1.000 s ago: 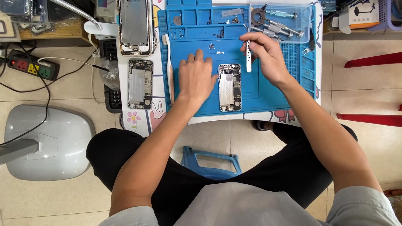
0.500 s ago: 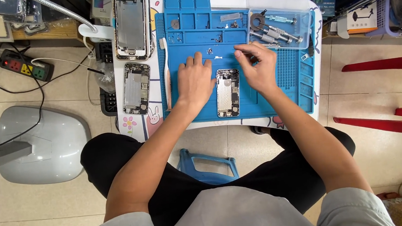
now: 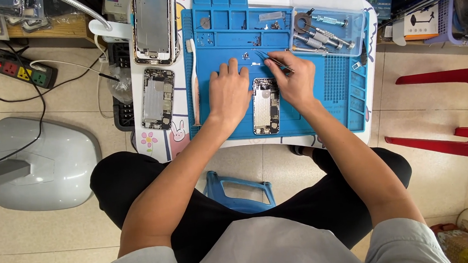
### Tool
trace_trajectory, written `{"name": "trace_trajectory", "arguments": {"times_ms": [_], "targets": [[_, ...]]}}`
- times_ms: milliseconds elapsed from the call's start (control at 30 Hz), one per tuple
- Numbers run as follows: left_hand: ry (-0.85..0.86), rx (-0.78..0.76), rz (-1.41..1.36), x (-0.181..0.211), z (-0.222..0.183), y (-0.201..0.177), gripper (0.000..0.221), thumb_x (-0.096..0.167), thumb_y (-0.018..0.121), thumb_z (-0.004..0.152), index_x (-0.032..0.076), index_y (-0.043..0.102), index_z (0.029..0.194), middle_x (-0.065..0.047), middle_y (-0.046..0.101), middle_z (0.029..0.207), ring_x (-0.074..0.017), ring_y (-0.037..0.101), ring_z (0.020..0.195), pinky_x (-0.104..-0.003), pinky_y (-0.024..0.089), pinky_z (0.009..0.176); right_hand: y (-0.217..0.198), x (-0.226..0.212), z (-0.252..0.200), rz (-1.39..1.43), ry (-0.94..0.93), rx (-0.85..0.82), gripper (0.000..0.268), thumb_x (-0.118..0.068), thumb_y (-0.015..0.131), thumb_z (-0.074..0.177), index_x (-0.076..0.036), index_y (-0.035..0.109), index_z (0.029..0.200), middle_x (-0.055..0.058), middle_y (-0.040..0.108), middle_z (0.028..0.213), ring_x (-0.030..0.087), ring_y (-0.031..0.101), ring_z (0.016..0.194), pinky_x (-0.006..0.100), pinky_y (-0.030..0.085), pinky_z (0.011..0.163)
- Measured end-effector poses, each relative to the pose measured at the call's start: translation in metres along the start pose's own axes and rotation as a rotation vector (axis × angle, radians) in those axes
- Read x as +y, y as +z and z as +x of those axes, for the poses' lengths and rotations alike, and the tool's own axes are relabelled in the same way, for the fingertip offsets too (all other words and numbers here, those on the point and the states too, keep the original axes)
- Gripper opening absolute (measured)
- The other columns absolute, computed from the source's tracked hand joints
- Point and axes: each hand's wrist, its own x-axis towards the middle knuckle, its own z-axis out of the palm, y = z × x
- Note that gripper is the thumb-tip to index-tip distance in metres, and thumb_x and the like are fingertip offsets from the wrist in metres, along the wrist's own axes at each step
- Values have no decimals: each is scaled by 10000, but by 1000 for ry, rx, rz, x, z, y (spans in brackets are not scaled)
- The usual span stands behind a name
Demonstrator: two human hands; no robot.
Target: The person uses tweezers and a screwdriver to manipulate small components and screws on a disassembled mobile phone placed on a blue work mat. They carefully remove and place parts while working on the phone's internal structure.
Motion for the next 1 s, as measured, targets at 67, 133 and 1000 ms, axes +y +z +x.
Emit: {"name": "trace_trajectory", "arguments": {"times_ms": [67,133,1000], "targets": [[1,-2,4,0,0,1,509,407,960,754,99,769,1112,-162,637,1164,-262,656,928,-402,512,734,-3,-6,3,-44,-20,-8,110,-75,819,1002,-97,810,1110,111,818,940,257,793,822,304,591,587],[0,-6,9,0,1,3,513,407,959,758,101,765,1122,-163,633,1170,-261,655,937,-402,512,739,-4,-10,5,-86,-40,-17,101,-95,809,1013,-121,822,1110,99,820,948,260,787,792,301,572,551],[6,-20,16,1,-1,1,537,408,953,773,90,756,1158,-168,630,1192,-272,669,999,-421,550,785,-2,-16,8,-147,-89,-12,98,-91,776,1028,-144,843,1077,79,823,948,302,789,853,348,596,645]]}}
